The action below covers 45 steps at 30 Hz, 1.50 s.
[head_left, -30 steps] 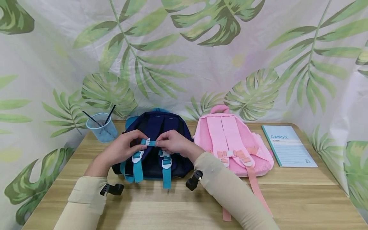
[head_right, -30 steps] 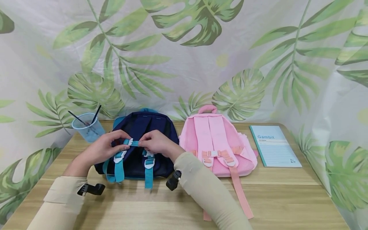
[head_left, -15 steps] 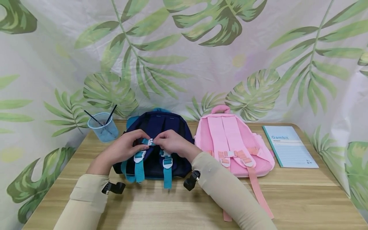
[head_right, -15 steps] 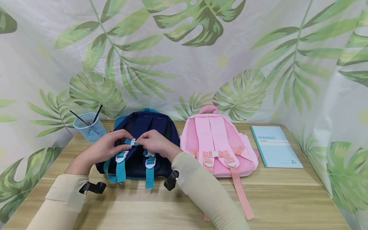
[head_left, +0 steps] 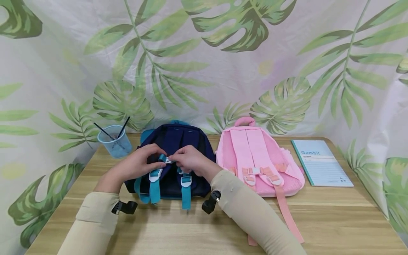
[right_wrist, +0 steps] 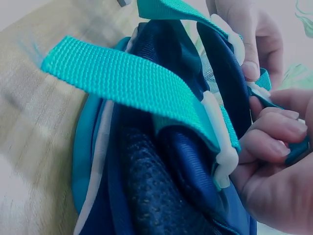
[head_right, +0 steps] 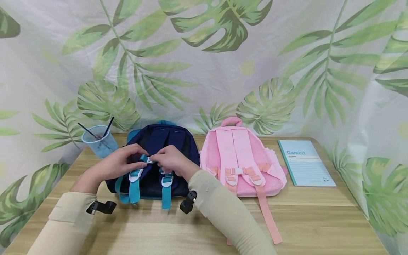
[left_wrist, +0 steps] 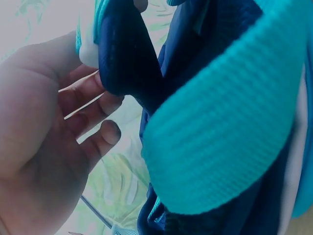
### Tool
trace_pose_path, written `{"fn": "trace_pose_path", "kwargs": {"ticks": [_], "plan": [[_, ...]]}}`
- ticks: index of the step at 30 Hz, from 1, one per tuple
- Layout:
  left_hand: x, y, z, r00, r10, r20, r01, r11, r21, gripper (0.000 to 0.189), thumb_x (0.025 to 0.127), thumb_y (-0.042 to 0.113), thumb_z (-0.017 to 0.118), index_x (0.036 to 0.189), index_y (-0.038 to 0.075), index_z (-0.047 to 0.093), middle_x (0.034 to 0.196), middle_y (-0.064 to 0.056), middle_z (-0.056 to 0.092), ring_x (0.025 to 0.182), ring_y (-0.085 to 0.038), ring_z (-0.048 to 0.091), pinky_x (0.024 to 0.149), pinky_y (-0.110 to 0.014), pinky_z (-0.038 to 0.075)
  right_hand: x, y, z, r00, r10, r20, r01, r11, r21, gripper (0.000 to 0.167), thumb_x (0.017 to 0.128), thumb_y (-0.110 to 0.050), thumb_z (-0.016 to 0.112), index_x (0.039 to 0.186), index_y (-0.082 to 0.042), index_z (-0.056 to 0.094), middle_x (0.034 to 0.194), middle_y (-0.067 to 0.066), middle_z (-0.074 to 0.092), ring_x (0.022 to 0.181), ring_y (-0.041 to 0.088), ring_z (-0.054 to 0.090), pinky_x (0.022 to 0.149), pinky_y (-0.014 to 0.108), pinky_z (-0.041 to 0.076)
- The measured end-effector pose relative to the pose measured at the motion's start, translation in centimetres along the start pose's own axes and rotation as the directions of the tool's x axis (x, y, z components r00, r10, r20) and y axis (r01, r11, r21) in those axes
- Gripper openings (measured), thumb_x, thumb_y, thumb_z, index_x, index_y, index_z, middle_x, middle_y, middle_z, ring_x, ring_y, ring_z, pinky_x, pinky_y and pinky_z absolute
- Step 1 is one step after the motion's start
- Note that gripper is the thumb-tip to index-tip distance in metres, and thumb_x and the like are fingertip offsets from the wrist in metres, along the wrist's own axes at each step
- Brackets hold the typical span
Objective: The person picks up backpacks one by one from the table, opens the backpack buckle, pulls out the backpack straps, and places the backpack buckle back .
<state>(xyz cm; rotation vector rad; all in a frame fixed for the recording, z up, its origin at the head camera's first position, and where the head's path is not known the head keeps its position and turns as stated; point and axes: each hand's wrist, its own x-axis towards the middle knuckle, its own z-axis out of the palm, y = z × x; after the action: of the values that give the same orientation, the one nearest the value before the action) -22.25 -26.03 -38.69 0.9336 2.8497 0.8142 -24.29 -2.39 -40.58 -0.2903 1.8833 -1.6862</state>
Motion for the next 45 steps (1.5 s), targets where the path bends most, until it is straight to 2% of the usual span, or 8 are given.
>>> {"fn": "trace_pose_path", "kwargs": {"ticks": [7, 17, 22, 32, 38, 45], "plan": [[0.1, -0.6, 0.0, 1.0, -0.008, 0.017, 0.009, 0.999, -0.037, 0.016, 0.1, 0.021, 0.08, 0.112, 0.014, 0.074, 0.098, 0.002, 0.063, 0.09, -0.021, 0.056, 0.076, -0.029, 0.049, -0.2, -0.2, 0.1, 0.999, 0.023, 0.038, -0.027, 0.996, 0.083, 0.026, 0.11, -0.015, 0.061, 0.088, -0.006, 0.07, 0.058, -0.006, 0.03, 0.045, 0.01, 0.027, 0.05, 0.024, 0.026], [0.4, -0.9, 0.1, 0.998, -0.025, 0.06, 0.028, 0.998, -0.06, 0.016, 0.1, 0.022, 0.08, 0.113, 0.016, 0.072, 0.103, 0.003, 0.068, 0.089, -0.012, 0.059, 0.079, -0.029, 0.054, -0.3, 0.0, 0.1, 0.998, 0.033, 0.052, -0.04, 0.992, 0.124, 0.027, 0.11, -0.015, 0.061, 0.084, -0.006, 0.063, 0.062, -0.004, 0.034, 0.047, 0.011, 0.03, 0.05, 0.025, 0.028], [0.6, -0.9, 0.0, 0.997, -0.02, 0.079, 0.027, 0.996, -0.086, 0.015, 0.1, 0.021, 0.08, 0.111, 0.017, 0.07, 0.102, 0.003, 0.068, 0.085, -0.012, 0.059, 0.074, -0.027, 0.052, -0.5, -0.2, 0.1, 0.998, 0.031, 0.046, -0.037, 0.989, 0.145, 0.024, 0.11, -0.013, 0.059, 0.087, -0.005, 0.063, 0.062, -0.004, 0.034, 0.046, 0.011, 0.03, 0.049, 0.024, 0.028], [0.8, -0.9, 0.1, 0.998, -0.001, 0.071, 0.008, 0.995, -0.098, 0.012, 0.1, 0.019, 0.08, 0.105, 0.02, 0.069, 0.096, 0.004, 0.063, 0.083, -0.016, 0.056, 0.072, -0.027, 0.049, -0.8, -0.6, -0.4, 0.999, 0.002, 0.039, -0.006, 0.992, 0.124, 0.02, 0.11, -0.013, 0.058, 0.093, -0.004, 0.065, 0.062, -0.004, 0.033, 0.046, 0.012, 0.03, 0.05, 0.025, 0.029], [0.7, -0.8, 0.3, 0.997, -0.012, 0.078, 0.019, 0.997, -0.08, 0.012, 0.1, 0.019, 0.08, 0.103, 0.02, 0.068, 0.094, 0.005, 0.063, 0.084, -0.014, 0.056, 0.071, -0.027, 0.048, -1.2, -0.7, -0.5, 0.999, -0.012, 0.034, 0.008, 0.994, 0.112, 0.018, 0.111, -0.013, 0.056, 0.098, -0.004, 0.066, 0.064, -0.003, 0.037, 0.048, 0.012, 0.033, 0.051, 0.025, 0.031], [0.7, -1.1, 0.7, 0.998, 0.001, 0.07, 0.003, 0.998, -0.056, 0.015, 0.098, 0.015, 0.081, 0.098, 0.019, 0.066, 0.091, 0.005, 0.062, 0.082, -0.016, 0.056, 0.07, -0.028, 0.046, -1.6, -0.9, -0.5, 0.998, -0.05, 0.024, 0.046, 0.989, 0.143, 0.016, 0.112, -0.012, 0.054, 0.107, -0.003, 0.066, 0.067, -0.002, 0.04, 0.05, 0.011, 0.036, 0.05, 0.024, 0.032]]}}
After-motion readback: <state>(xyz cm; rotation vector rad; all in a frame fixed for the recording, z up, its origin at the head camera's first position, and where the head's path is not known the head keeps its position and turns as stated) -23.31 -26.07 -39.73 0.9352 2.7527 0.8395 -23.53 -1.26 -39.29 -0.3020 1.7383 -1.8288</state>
